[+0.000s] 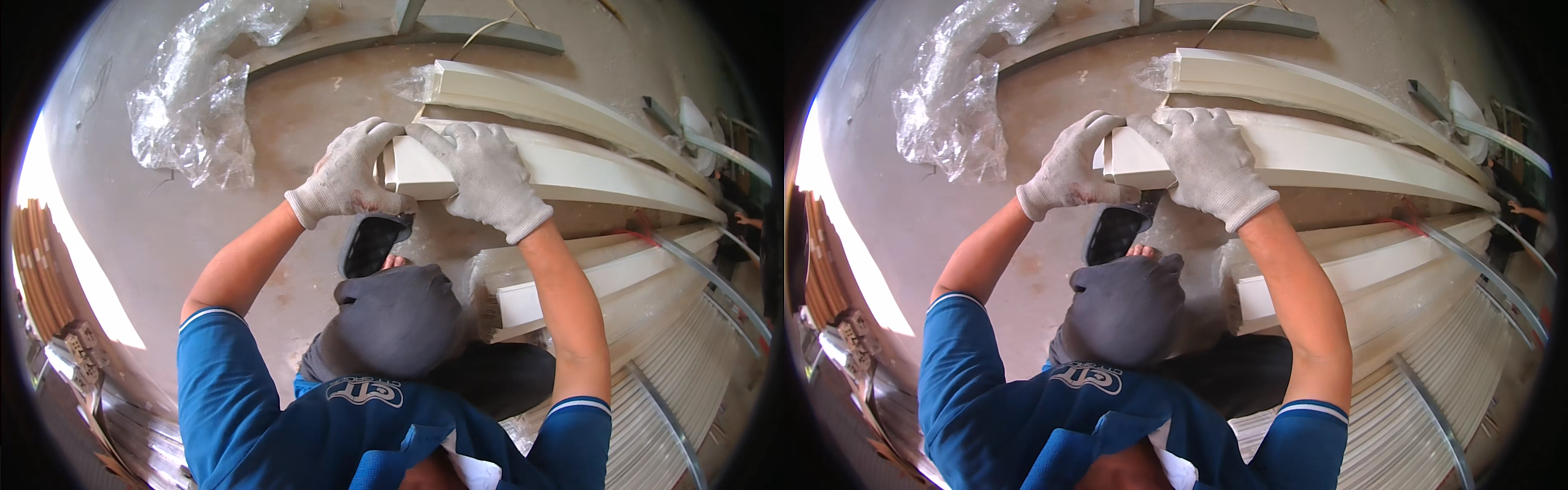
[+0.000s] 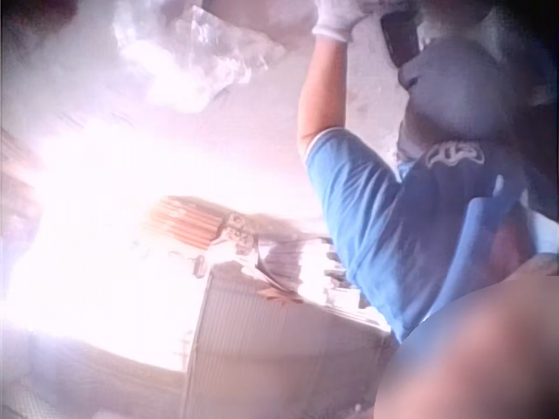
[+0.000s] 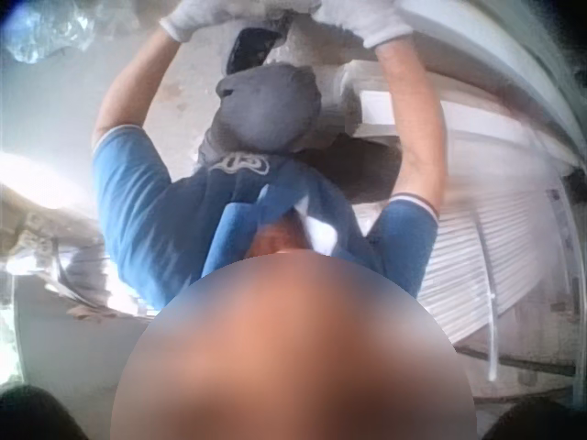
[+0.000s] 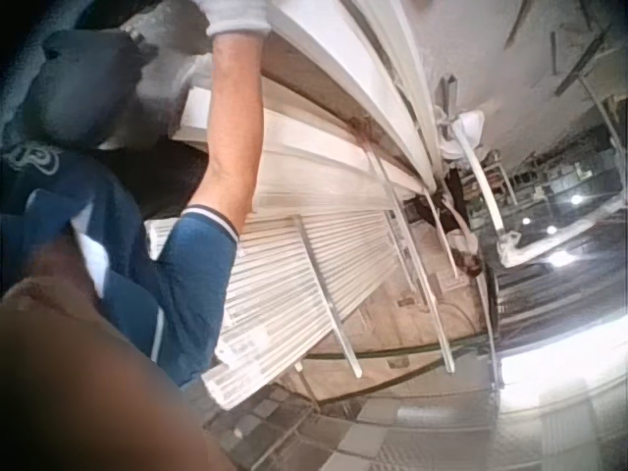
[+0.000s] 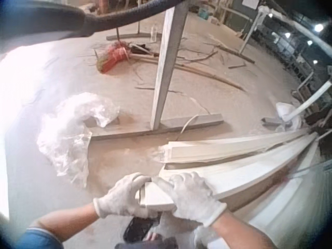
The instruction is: The person repeatedly picks up long, white plastic profiles from a pile and stacks them onto a metal rack. The person handles the profiles one at a time, aligning them with the existing stack.
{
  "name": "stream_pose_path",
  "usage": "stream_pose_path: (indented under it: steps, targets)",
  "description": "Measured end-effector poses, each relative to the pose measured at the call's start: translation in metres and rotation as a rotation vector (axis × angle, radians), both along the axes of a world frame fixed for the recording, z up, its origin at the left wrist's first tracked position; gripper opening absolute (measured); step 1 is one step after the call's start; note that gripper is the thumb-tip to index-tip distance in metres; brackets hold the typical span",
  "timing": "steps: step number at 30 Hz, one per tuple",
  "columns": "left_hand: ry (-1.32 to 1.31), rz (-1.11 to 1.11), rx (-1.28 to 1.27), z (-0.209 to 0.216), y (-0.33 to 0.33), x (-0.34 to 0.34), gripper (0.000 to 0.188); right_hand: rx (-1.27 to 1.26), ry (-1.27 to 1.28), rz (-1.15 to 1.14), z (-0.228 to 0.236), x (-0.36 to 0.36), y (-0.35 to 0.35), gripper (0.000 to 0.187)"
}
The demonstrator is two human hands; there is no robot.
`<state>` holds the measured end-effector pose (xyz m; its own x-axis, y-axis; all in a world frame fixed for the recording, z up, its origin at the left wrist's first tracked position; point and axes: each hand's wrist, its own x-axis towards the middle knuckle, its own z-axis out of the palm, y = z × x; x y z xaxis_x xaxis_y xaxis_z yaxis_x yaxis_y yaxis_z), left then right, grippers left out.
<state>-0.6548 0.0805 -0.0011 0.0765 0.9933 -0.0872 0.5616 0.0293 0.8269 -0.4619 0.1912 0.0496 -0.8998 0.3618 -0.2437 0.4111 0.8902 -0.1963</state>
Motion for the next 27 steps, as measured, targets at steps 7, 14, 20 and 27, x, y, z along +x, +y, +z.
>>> stream_pose_path:
  steps: [7, 14, 20, 27]
  targets:
    - [-0.678, -0.140, -0.216, -0.025, 0.021, -0.029, 0.091, 0.132, 0.471, -0.376, 0.020, 0.050, -0.023, 0.071]
    - [-0.513, -0.357, -0.345, -0.051, 0.047, -0.029, 0.082, -1.352, 0.878, -1.324, -0.055, 0.085, -0.120, 0.057]
    - [-0.826, 0.122, -0.409, -0.057, 0.032, -0.029, 0.087, -1.662, 1.373, -1.496, -0.102, 0.069, -0.112, 0.083]
    - [-0.337, -0.082, -0.342, -0.036, 0.029, -0.021, 0.073, -1.805, 1.542, -1.524, -0.090, 0.055, -0.106, 0.101]
